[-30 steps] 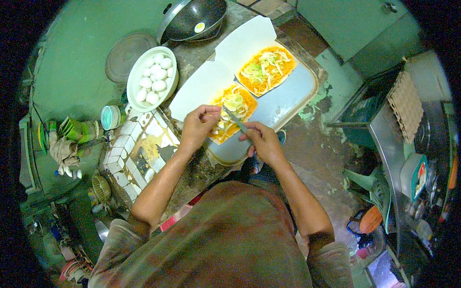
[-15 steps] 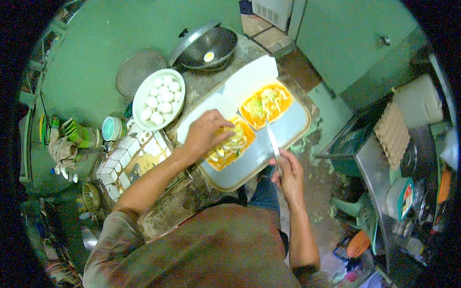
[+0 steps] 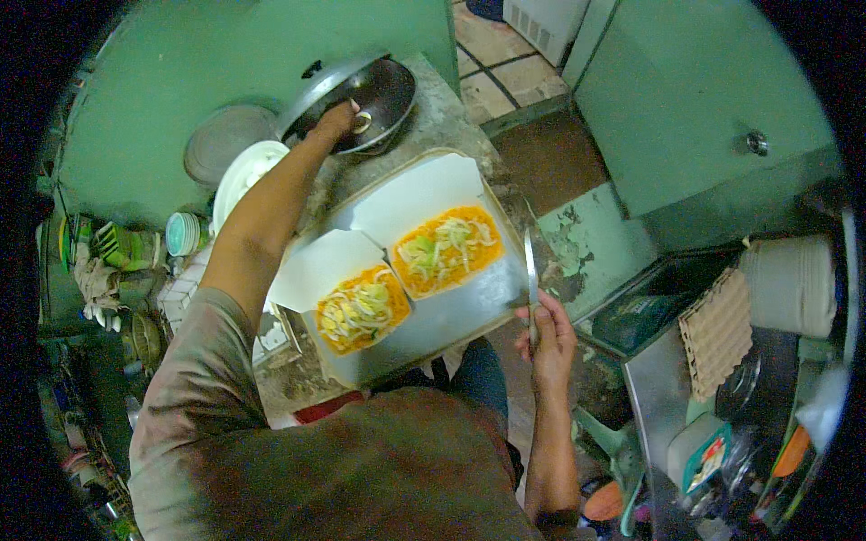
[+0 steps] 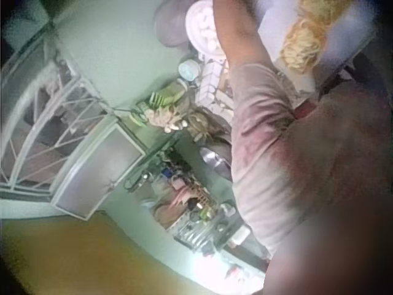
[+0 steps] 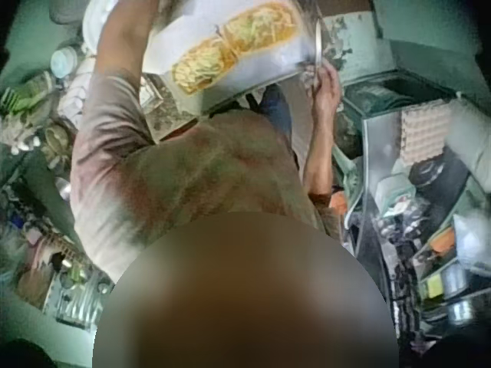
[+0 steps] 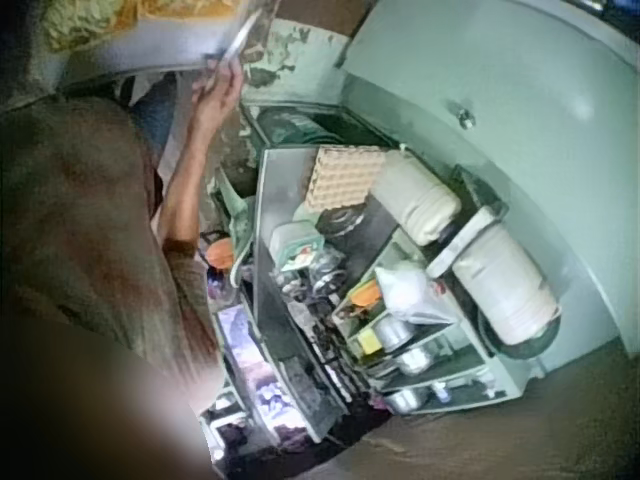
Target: The person scoops a yellow grain mixture from a large pot into two takeout containers, then adds shredded cabbage and sliced hard-boiled eggs on top. The person uses a strainer, a spatula, and a knife to assemble the meal.
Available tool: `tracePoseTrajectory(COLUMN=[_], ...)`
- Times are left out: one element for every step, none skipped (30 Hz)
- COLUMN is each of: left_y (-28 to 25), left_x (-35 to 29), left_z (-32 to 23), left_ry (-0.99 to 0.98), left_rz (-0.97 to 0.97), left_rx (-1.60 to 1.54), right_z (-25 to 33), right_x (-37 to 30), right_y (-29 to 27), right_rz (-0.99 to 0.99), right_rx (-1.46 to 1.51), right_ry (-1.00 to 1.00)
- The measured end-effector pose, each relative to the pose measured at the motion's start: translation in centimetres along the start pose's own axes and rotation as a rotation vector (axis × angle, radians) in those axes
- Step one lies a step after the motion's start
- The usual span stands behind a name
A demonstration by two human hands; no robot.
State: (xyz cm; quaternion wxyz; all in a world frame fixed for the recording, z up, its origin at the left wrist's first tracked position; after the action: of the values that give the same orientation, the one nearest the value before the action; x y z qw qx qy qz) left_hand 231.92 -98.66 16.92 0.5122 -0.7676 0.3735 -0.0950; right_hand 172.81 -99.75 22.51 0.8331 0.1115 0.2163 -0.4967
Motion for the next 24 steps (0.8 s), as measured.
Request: tracePoseTrajectory(left_y=[0.8,1.2,1.5,1.6,1.3,0.8,-0.1,-0.9,-2.3,-3.9,-5.6,-6.8,-7.9,-8.4,-9.0,-9.6,-8.7,-8.2,-6.0,-4.1,-1.4,1.4,3.0,5.1], left_x=[0.5,0.7,0.9,0.8,0.5,0.0,-0.7,-2.0,-4.0,-6.0,-8.9,-11.7,-14.8,-18.6,-22.3,-26.1,-29.3,-32.4,-34.7,-36.8,-38.5,-40.1,-41.2,-42.4], left_z=[-0.4,-0.5,-1.2,-1.7,-2.7,-3.8,-4.6,-5.5,-7.4,-8.6,-10.6,-12.1,-13.1,-13.8,-14.3,-15.2,-14.4,-14.5,-12.7,-11.5,-9.5,-7.3,-6.4,-4.6], left_ry=[0.076,0.122,0.178,0.186,0.220,0.231,0.199,0.166,0.230,0.219,0.307,0.314,0.290,0.264,0.278,0.379,0.273,0.318,0.113,0.034,-0.148,-0.337,-0.326,-0.456], left_rz=[0.002,0.005,0.010,0.022,0.000,-0.015,0.008,0.028,0.010,-0.001,0.029,0.073,0.125,0.185,0.174,0.202,0.191,0.235,0.199,0.188,0.135,0.079,0.058,0.016], left_rx=[0.031,0.066,0.081,0.111,0.158,0.214,0.128,0.035,-0.244,-0.506,-0.692,-0.858,-1.029,-1.204,-1.358,-1.545,-1.584,-1.673,-1.652,-1.668,-1.673,-1.663,-1.776,-1.823], right_z=[0.2,0.5,0.9,1.3,1.7,2.2,2.7,2.9,3.5,4.1,4.3,4.3,4.5,4.3,4.6,4.6,4.2,4.4,4.2,4.0,3.1,2.3,2.2,1.6], right_x=[0.7,1.5,2.4,3.3,4.2,4.9,5.4,5.5,6.1,6.4,6.4,6.1,5.9,5.3,4.5,3.6,2.4,0.8,-0.8,-2.6,-4.3,-6.0,-7.5,-8.8], right_y=[-0.6,-1.0,-1.2,-1.5,-1.5,-1.3,-1.2,-1.1,-0.8,-0.4,0.2,1.0,1.9,2.4,3.6,4.6,5.3,6.9,8.2,9.7,10.9,12.5,14.0,15.0], right_rz=[0.015,0.037,0.072,0.087,0.106,0.132,0.157,0.161,0.163,0.155,0.170,0.194,0.209,0.191,0.228,0.232,0.213,0.288,0.340,0.410,0.414,0.447,0.446,0.455], right_rx=[-0.009,-0.017,-0.073,-0.095,-0.112,-0.122,-0.131,-0.148,-0.154,-0.161,-0.149,-0.138,-0.123,-0.127,-0.104,-0.097,-0.103,-0.142,-0.189,-0.219,-0.318,-0.381,-0.488,-0.518], right_ry=[0.016,0.030,0.032,0.027,0.022,0.011,-0.001,-0.002,-0.033,-0.078,-0.097,-0.099,-0.114,-0.095,-0.138,-0.158,-0.139,-0.188,-0.202,-0.241,-0.223,-0.248,-0.358,-0.387])
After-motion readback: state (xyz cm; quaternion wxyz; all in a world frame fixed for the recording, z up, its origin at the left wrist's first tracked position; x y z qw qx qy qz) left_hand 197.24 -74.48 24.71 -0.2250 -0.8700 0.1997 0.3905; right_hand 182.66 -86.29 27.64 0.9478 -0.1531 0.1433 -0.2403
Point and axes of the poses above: each hand's wrist, its own x-axis towards the middle knuckle, its own y-axis out of the palm, z = x × y, the point moved 9 cm from there along x, towards the middle knuckle, and after that the axes turned 8 degrees about -x, right-handed, at the moved point
